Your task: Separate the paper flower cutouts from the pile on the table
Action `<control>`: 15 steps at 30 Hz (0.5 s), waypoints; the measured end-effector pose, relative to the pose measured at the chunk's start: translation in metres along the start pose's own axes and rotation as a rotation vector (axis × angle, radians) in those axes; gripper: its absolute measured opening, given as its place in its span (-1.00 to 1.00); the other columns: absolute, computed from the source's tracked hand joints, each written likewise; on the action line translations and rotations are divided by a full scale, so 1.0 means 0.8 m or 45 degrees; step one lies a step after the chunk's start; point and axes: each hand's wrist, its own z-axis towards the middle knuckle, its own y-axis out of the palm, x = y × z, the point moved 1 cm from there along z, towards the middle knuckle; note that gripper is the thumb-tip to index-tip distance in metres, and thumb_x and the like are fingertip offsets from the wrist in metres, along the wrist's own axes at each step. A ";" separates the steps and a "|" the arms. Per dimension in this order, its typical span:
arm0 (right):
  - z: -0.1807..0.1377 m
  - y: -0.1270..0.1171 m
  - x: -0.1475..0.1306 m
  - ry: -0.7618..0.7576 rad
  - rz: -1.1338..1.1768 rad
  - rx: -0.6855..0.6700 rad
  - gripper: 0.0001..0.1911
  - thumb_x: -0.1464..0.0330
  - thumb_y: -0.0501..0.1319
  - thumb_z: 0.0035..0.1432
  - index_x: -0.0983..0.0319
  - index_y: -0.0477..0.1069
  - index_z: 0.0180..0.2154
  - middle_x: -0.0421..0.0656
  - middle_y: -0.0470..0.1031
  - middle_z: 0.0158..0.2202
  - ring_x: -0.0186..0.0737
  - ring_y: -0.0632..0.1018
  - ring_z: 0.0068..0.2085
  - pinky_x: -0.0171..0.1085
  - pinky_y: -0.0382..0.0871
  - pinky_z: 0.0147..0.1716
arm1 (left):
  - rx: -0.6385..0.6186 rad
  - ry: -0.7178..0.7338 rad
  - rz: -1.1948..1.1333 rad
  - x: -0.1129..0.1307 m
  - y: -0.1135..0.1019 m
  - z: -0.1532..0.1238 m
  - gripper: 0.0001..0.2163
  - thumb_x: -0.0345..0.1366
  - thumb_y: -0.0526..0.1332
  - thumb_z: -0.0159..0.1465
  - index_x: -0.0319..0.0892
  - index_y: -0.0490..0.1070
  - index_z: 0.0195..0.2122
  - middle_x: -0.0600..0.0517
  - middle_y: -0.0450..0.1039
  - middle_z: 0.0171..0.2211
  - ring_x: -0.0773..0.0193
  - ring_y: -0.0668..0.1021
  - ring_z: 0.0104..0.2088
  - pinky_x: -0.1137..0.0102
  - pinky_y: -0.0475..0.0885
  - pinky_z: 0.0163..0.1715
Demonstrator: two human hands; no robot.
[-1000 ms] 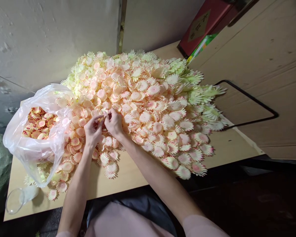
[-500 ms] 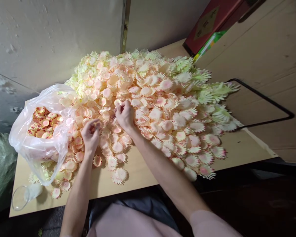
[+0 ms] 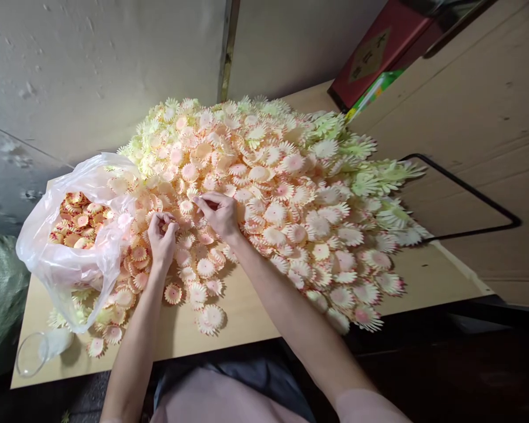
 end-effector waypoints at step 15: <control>-0.017 0.006 0.002 -0.747 -0.417 -0.178 -0.69 0.46 0.12 0.30 0.13 0.56 -0.05 -0.10 0.58 -0.07 -0.22 0.59 -0.06 -0.25 0.55 -0.05 | -0.017 -0.082 0.022 0.000 0.006 0.004 -0.78 -0.13 0.32 0.17 -0.21 0.53 -0.39 0.05 0.50 -0.47 0.34 0.48 -0.42 0.46 0.35 -0.35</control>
